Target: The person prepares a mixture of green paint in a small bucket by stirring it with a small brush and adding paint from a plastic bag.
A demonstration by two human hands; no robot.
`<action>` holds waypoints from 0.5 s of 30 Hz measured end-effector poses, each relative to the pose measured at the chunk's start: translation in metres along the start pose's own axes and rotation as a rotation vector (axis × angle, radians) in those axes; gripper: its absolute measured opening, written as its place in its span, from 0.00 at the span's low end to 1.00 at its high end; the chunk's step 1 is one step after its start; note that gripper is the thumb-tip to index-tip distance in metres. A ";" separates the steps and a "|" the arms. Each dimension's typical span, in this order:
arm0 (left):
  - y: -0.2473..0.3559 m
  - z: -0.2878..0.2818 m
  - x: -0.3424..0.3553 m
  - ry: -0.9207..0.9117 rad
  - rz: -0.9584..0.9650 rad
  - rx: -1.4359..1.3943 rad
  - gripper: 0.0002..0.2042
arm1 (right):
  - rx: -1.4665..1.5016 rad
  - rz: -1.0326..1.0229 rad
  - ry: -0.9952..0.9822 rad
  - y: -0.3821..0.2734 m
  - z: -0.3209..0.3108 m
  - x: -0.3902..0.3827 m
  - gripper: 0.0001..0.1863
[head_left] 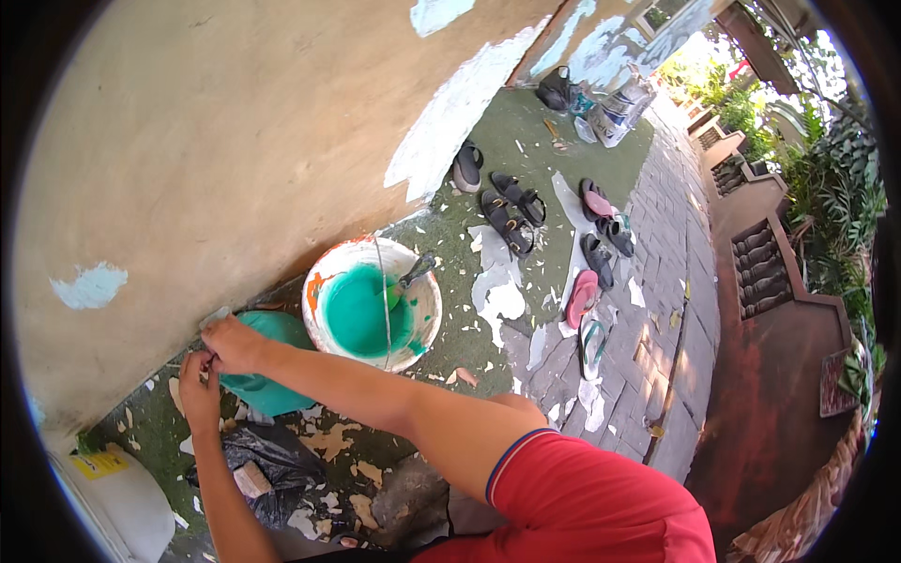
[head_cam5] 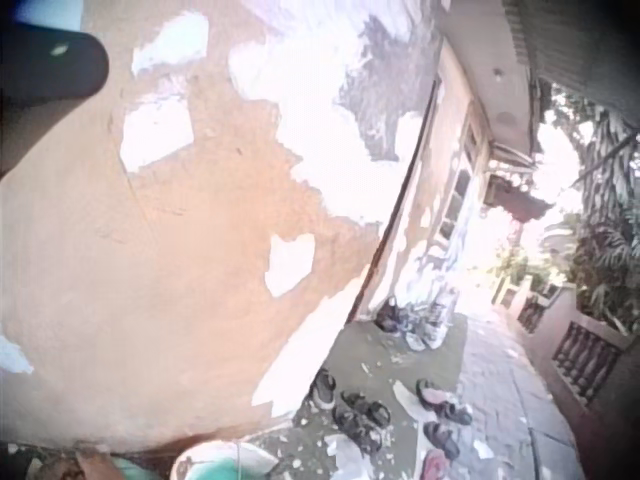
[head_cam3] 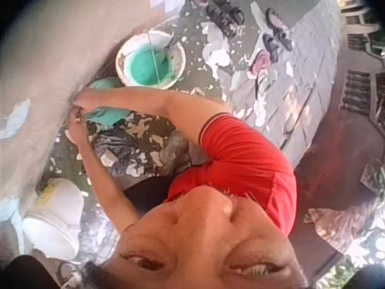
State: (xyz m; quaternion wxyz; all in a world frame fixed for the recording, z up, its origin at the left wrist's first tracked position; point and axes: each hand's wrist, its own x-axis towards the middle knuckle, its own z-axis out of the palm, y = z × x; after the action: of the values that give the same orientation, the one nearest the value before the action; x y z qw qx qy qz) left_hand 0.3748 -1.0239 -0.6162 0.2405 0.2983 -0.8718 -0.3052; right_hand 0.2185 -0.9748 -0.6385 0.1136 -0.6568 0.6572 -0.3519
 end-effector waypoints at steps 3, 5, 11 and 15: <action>-0.001 -0.003 -0.002 -0.021 0.060 0.054 0.08 | 0.024 0.017 -0.046 -0.003 -0.005 0.002 0.14; -0.002 -0.006 -0.003 -0.036 0.051 0.093 0.11 | 0.063 0.015 -0.047 -0.007 -0.005 0.006 0.13; -0.008 0.005 -0.002 -0.042 0.021 0.028 0.12 | 0.216 0.011 0.074 0.003 0.000 0.001 0.12; -0.006 0.004 -0.001 -0.052 0.032 0.079 0.12 | 0.363 0.116 0.062 0.000 -0.003 0.002 0.12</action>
State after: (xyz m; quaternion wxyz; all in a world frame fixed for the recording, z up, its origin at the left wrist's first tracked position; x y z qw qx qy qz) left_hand 0.3760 -1.0257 -0.6233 0.2104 0.2856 -0.8938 -0.2743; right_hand 0.2162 -0.9757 -0.6360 0.2301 -0.5754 0.6230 -0.4773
